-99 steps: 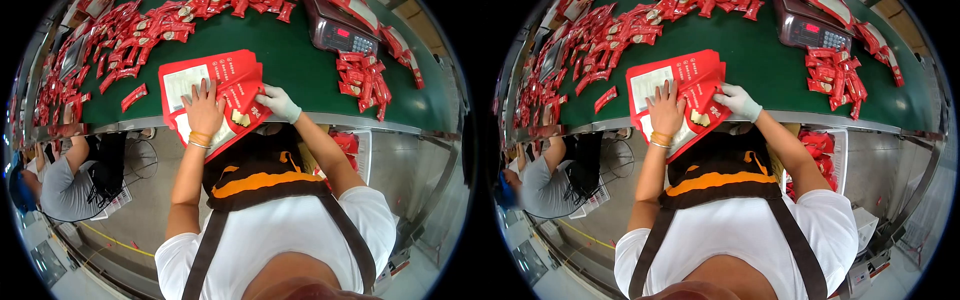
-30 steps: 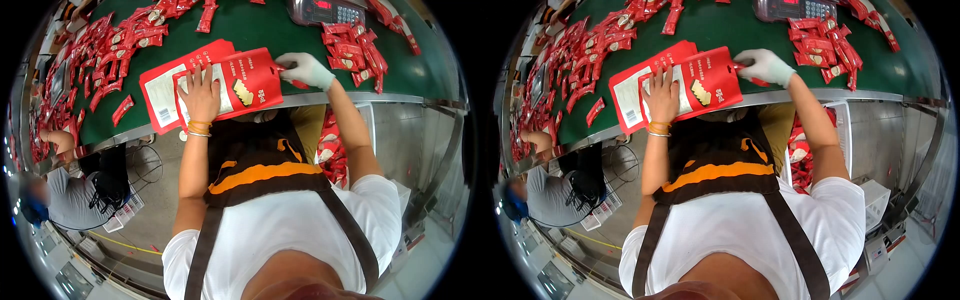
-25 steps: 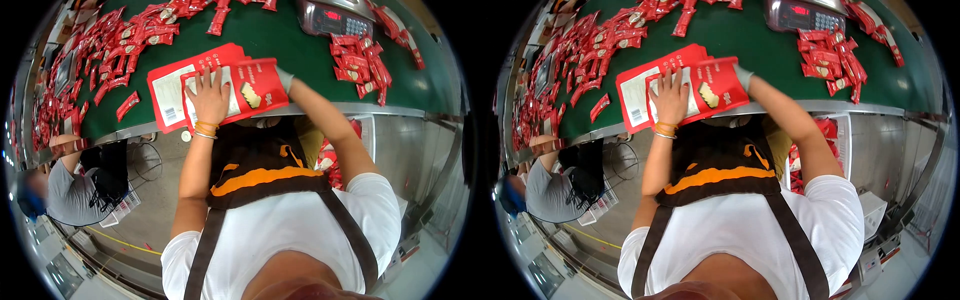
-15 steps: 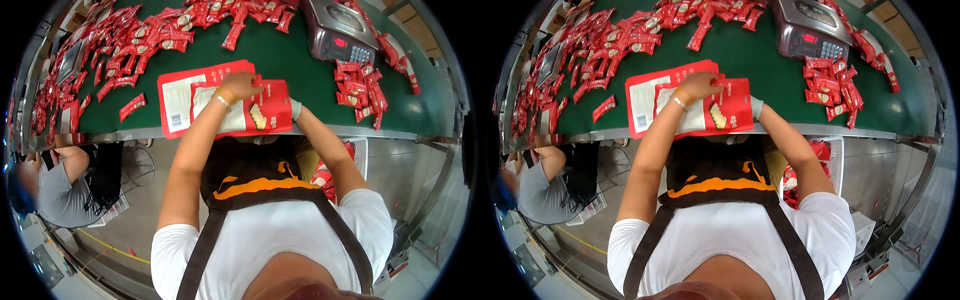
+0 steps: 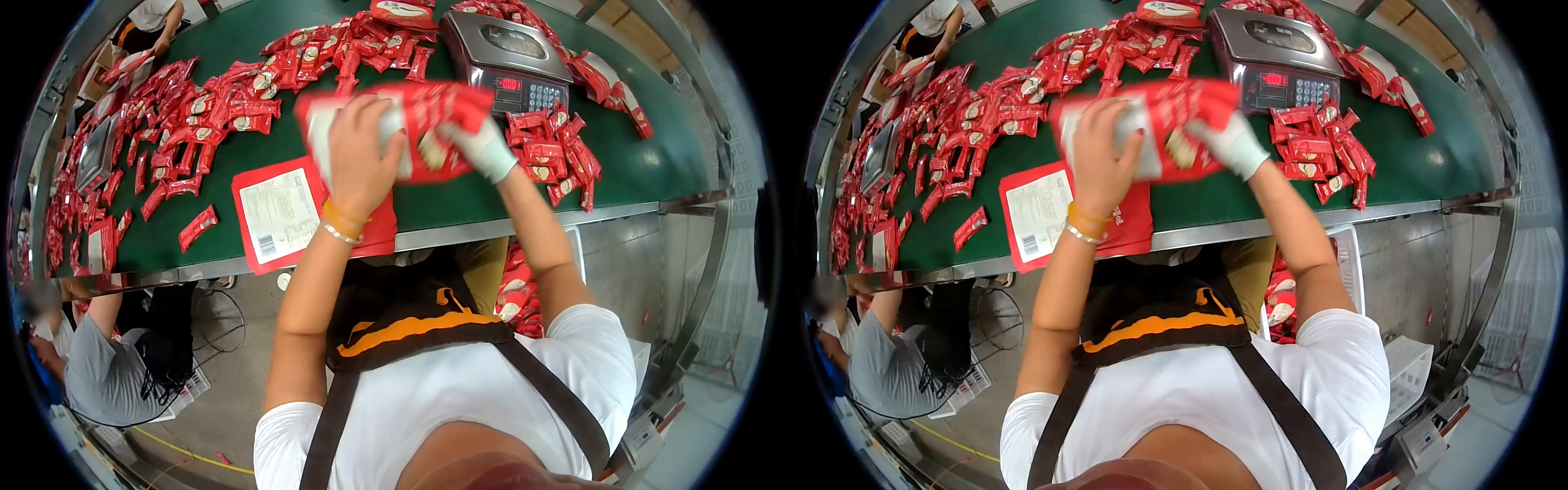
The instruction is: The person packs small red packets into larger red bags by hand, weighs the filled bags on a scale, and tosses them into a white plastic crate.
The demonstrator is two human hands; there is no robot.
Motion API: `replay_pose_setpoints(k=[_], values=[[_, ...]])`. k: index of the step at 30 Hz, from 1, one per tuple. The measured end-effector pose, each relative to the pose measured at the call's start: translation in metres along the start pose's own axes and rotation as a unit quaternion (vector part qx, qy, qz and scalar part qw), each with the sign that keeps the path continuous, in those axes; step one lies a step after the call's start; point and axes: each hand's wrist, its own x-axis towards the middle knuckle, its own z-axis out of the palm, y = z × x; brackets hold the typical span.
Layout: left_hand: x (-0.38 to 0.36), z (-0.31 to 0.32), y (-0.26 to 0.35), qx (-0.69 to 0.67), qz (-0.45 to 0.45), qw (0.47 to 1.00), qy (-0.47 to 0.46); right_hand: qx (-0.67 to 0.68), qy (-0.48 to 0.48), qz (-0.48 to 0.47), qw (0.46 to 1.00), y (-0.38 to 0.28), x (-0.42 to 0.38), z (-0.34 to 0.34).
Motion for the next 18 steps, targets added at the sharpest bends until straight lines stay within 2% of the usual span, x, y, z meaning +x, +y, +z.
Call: replay_pose_setpoints(k=[1,2,3,4,5,6,7,9,10,12,13,15,17,18], values=[[-0.005,-0.010,0.000,-0.012,-0.011,1.000,0.024,-0.065,0.081,-0.072,0.992,0.010,0.013,-0.022],[-0.018,-0.019,-0.005,-0.032,-0.038,0.999,0.012,0.092,0.149,0.017,0.984,0.004,0.022,-0.041],[-0.032,-0.024,-0.013,-0.052,-0.062,0.997,0.002,0.197,0.231,-0.010,0.953,0.024,0.040,-0.060],[-0.049,-0.023,-0.022,-0.051,-0.060,0.997,0.001,0.300,0.290,0.055,0.907,0.032,0.052,-0.080],[-0.069,-0.019,-0.031,-0.041,-0.108,0.992,-0.041,0.310,0.366,0.151,0.864,0.049,0.066,-0.102],[-0.084,-0.015,-0.040,-0.030,-0.157,0.984,-0.084,0.211,0.420,0.181,0.864,0.036,0.071,-0.112],[-0.090,-0.009,-0.048,-0.031,-0.157,0.983,-0.086,0.120,0.430,0.158,0.881,0.134,0.094,-0.149],[-0.085,0.009,-0.069,0.012,-0.166,0.984,-0.069,0.119,0.430,0.315,0.838,0.168,0.099,-0.173],[-0.075,0.019,-0.088,0.016,-0.140,0.988,-0.055,0.113,0.430,0.313,0.839,0.159,0.095,-0.171],[-0.046,0.042,-0.123,0.072,-0.125,0.989,-0.038,0.338,0.405,0.206,0.824,0.132,0.072,-0.161],[-0.035,0.058,-0.146,0.104,-0.133,0.985,-0.045,0.327,0.403,0.208,0.829,0.128,0.057,-0.164],[-0.016,0.086,-0.173,0.166,-0.174,0.966,-0.096,0.360,0.367,0.270,0.814,0.125,0.021,-0.168],[-0.006,0.106,-0.181,0.175,-0.215,0.952,-0.131,0.392,0.330,0.331,0.792,0.121,-0.012,-0.173],[-0.002,0.117,-0.188,0.203,-0.212,0.945,-0.144,0.370,0.351,0.331,0.794,0.106,-0.030,-0.162]])
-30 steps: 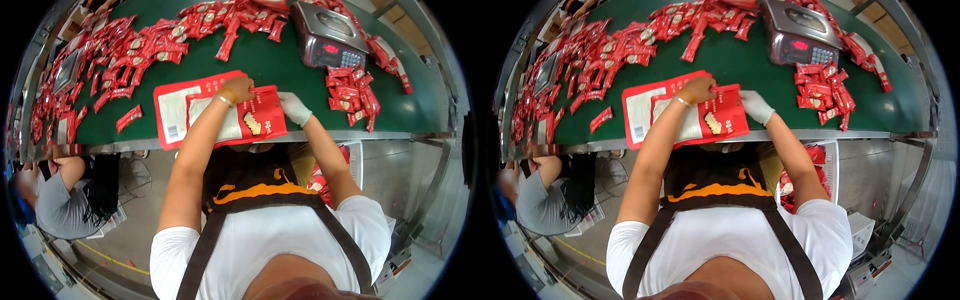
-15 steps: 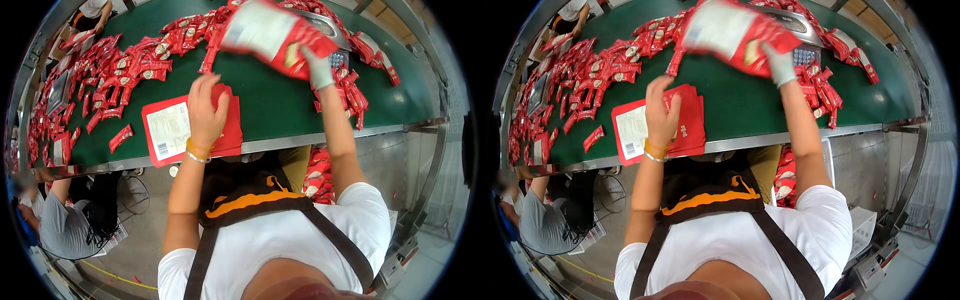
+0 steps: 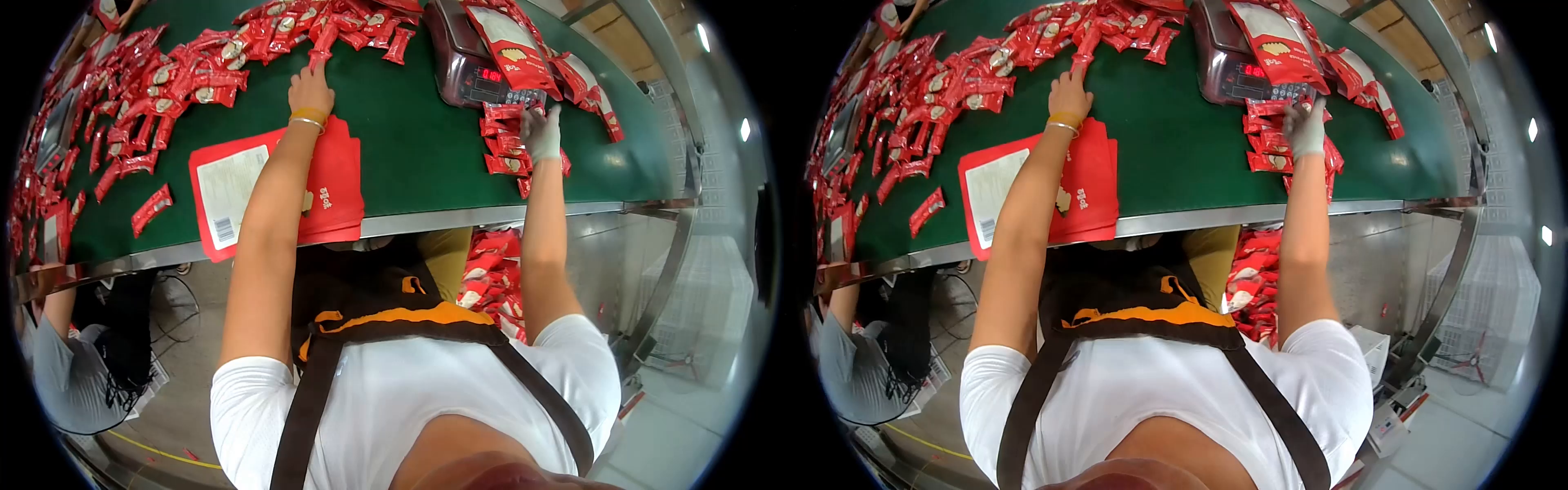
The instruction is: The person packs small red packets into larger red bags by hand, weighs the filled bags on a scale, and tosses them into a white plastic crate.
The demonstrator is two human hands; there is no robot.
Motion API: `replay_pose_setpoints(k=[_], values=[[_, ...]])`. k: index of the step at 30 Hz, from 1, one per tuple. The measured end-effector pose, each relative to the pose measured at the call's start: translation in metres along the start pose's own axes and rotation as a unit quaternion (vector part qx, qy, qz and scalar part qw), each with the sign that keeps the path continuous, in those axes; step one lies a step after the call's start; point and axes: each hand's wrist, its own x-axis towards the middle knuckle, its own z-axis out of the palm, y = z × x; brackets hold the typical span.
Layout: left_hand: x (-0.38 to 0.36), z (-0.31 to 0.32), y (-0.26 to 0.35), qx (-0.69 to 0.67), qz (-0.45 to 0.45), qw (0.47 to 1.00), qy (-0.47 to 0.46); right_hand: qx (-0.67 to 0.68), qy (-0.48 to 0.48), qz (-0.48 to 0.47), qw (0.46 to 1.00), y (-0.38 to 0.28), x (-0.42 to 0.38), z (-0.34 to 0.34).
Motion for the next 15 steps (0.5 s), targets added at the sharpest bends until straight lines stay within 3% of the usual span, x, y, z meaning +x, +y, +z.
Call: replay_pose_setpoints(k=[2,7,13,15], values=[[-0.005,0.004,0.010,0.014,0.000,1.000,0.025,-0.018,0.025,-0.012,0.999,0.011,-0.035,-0.016],[-0.037,0.012,0.024,0.025,0.039,0.998,-0.032,-0.002,0.023,-0.049,0.999,0.039,-0.069,-0.067],[-0.016,0.008,0.016,0.099,0.015,0.995,-0.008,-0.016,0.024,-0.050,0.998,0.030,-0.090,-0.038],[-0.008,0.009,0.006,0.107,0.052,0.991,-0.053,-0.017,0.016,-0.054,0.998,0.022,-0.086,-0.028]])
